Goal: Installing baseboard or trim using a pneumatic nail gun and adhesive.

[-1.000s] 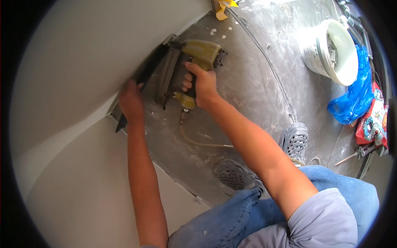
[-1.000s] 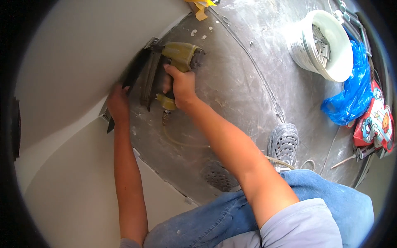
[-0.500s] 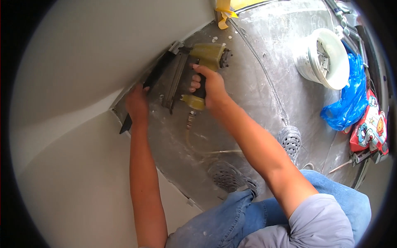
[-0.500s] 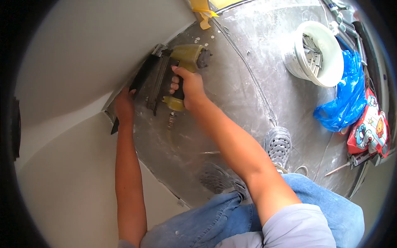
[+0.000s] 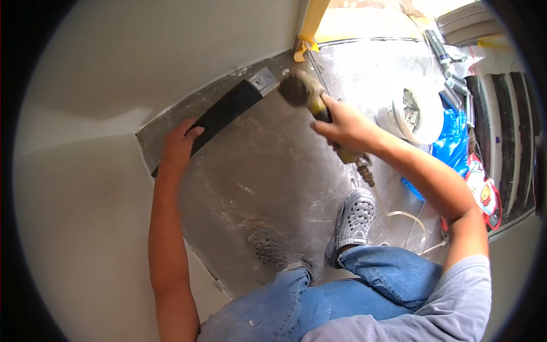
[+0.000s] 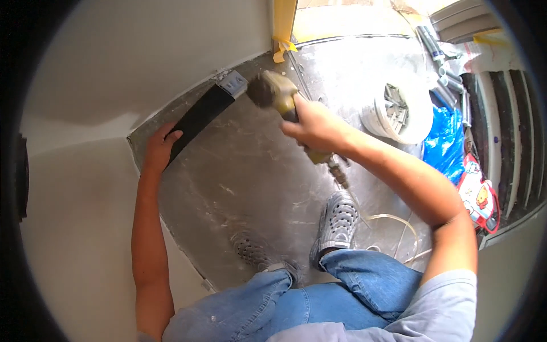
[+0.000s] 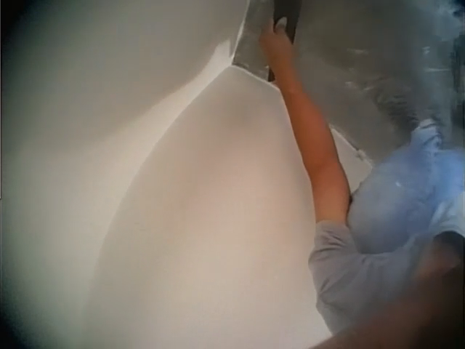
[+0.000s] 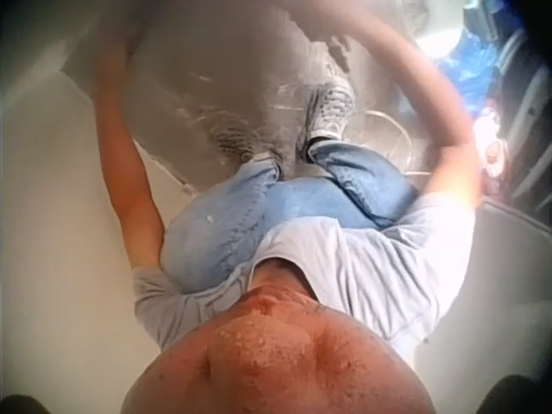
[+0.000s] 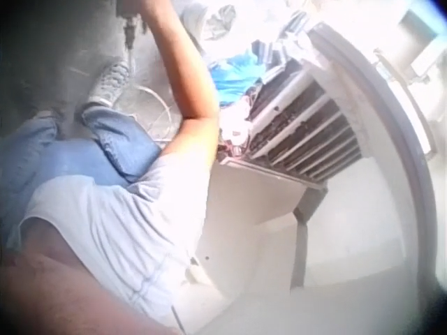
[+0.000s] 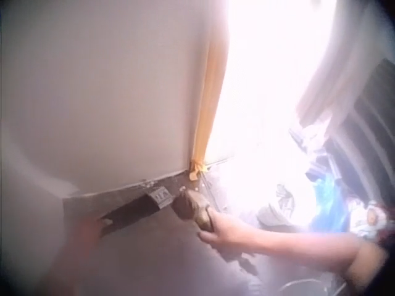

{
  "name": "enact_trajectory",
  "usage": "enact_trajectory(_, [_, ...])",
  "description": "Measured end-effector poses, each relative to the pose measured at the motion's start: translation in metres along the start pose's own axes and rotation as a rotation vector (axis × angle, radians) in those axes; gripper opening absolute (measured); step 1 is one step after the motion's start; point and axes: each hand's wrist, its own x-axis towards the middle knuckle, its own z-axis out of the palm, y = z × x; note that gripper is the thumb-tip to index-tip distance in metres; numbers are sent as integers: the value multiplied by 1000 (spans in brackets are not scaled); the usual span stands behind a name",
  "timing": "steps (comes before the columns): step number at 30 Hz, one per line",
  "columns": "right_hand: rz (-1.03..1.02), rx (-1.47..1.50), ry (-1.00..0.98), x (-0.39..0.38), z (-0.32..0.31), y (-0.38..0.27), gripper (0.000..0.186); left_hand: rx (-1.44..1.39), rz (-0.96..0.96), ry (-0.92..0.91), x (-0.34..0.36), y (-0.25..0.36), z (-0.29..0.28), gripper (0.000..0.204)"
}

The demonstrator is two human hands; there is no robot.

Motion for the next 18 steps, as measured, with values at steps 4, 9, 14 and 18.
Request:
enact_trajectory(4, [-157, -568, 33, -28, 7, 48, 57, -50, 87, -98, -4, 7, -1, 29])
enact_trajectory(9, [-202, -779, 35, -42, 31, 106, 77, -106, 157, -104, -31, 30, -13, 27])
enact_trajectory(14, [-266, -768, 106, -52, 45, 126, 72, -99, 123, -223, -51, 37, -11, 31])
enact_trajectory(18, [-239, -787, -34, -55, 26, 106, 70, -75, 87, -264, -60, 32, -8, 32])
